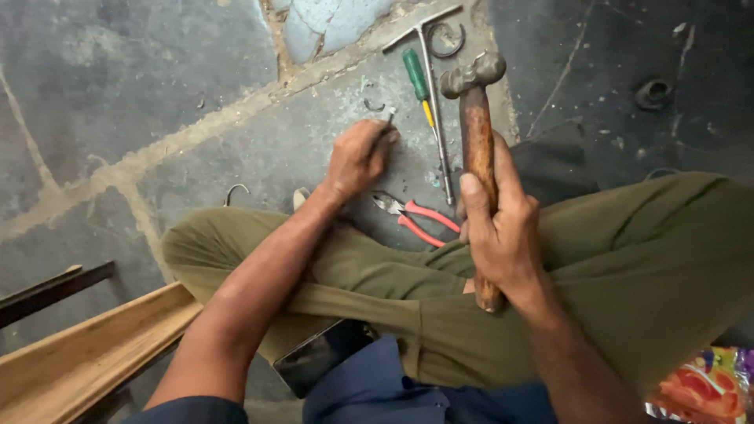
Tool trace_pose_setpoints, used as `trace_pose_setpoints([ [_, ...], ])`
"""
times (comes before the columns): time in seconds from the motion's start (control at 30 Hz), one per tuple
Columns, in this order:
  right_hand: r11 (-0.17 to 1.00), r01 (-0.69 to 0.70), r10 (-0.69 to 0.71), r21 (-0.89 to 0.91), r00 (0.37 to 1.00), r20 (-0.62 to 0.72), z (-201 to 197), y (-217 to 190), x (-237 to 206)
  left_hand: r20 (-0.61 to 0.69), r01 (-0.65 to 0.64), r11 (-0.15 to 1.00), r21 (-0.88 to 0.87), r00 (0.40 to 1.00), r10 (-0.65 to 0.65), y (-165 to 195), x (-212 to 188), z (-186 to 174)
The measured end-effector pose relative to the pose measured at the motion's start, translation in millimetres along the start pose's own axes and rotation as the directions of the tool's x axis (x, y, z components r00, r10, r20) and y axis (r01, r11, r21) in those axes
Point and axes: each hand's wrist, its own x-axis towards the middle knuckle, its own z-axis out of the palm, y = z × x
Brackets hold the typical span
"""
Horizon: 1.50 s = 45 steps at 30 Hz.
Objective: The person sits on a tiled floor and uses a hammer to repeatedly strike a small metal object held in the left hand. The person adjusts the object's position between strikes and continues hammering until the end of the clip.
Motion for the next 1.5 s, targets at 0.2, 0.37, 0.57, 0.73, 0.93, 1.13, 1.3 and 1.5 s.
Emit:
trace_pose_setpoints([
  [0.2, 0.946, 0.269, -0.265, -0.184, 0.963, 0.047, 17, 1, -4, 0.038, -0.128, 0.992, -0.017, 0.991, 0.129, -5, -1, -8],
  [0.37, 0.980, 0.050, -0.033, -0.192, 0.995, 0.093, 22, -20, -5, 0.060, -0.140, 0.990, 0.002, 0.988, 0.140, -8, -2, -10],
  [0.57, 0.920, 0.260, -0.178, 0.294, 0.944, -0.277, 17, -55, -32, 0.024, -0.179, 0.984, -0.017, 0.983, 0.180, -13, -4, -9],
  [0.73, 0.918, 0.300, -0.286, -0.260, 0.954, 0.092, 37, -25, -9, 0.036, -0.127, 0.992, -0.001, 0.991, 0.127, -9, -3, -12],
  [0.93, 0.995, 0.026, -0.025, -0.092, 1.000, 0.010, 32, -10, -7, -0.058, -0.041, 0.998, -0.040, 0.998, 0.039, -14, -7, -8],
  [1.13, 0.990, -0.032, 0.034, 0.136, 0.999, -0.010, 17, -8, -1, -0.086, 0.194, 0.966, -0.171, 0.974, -0.211, -17, -8, -1],
  [1.3, 0.997, 0.000, 0.002, 0.073, 1.000, -0.022, 16, -3, -2, -0.050, 0.163, 0.984, -0.071, 0.985, -0.167, -17, -9, 1],
  [1.5, 0.941, 0.297, -0.298, -0.164, 0.954, 0.022, 19, 6, -9, 0.006, 0.003, 1.000, 0.010, 1.000, -0.003, -20, -11, -1],
])
